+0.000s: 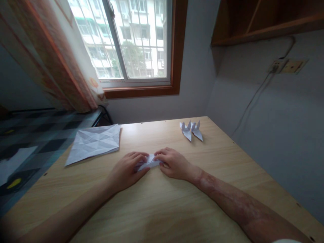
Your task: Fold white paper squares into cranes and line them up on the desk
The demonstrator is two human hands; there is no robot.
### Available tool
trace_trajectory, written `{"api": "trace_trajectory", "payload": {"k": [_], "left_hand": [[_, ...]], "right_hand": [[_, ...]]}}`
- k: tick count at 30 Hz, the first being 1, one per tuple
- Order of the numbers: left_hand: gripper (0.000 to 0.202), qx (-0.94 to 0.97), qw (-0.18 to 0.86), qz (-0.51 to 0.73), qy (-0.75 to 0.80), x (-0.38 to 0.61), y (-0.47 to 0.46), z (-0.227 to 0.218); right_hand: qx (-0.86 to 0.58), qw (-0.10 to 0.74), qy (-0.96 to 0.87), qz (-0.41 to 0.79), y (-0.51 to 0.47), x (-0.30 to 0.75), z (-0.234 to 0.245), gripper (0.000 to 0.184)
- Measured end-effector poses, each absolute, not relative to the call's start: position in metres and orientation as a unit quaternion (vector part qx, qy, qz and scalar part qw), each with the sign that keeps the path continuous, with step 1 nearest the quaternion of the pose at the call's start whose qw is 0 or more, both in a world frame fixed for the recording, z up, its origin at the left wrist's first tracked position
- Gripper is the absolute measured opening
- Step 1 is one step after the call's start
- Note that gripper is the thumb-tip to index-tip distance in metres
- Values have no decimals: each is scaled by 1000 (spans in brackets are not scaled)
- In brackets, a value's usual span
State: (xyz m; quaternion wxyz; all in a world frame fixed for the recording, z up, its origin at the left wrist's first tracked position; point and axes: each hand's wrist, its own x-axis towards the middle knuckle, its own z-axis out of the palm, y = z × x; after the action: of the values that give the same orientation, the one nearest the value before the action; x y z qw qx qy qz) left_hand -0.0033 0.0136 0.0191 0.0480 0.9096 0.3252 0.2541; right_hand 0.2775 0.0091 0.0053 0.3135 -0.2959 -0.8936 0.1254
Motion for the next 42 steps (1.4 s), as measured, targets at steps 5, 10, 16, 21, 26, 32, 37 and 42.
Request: {"api": "trace_trajectory", "payload": {"k": [5,10,16,21,26,32,37,42], "left_hand": [[16,913,29,264,311,-4,11,19],[20,920,9,256,298,-3,8,19],[27,921,-1,248,300,-3,7,18],[38,921,-12,253,297,-3,6,19],[28,916,7,277,290,-6,9,17],[28,886,150,310,312,-8,10,23],[29,852,229,328,336,-7,6,27],[29,839,227,320,376,-9,9,21]], "right_hand": [[-294,323,-891,125,8,276,7,43],[-291,317,-896,107,7,276,9,31],[-294,319,-898,72,11,275,6,23],[-300,309,-901,43,11,276,6,25],[-289,322,-901,42,11,277,6,21],[-292,390,-872,37,10,278,5,18],[-303,443,-841,71,9,280,4,19],[-339,436,-821,142,14,281,1,19]]}}
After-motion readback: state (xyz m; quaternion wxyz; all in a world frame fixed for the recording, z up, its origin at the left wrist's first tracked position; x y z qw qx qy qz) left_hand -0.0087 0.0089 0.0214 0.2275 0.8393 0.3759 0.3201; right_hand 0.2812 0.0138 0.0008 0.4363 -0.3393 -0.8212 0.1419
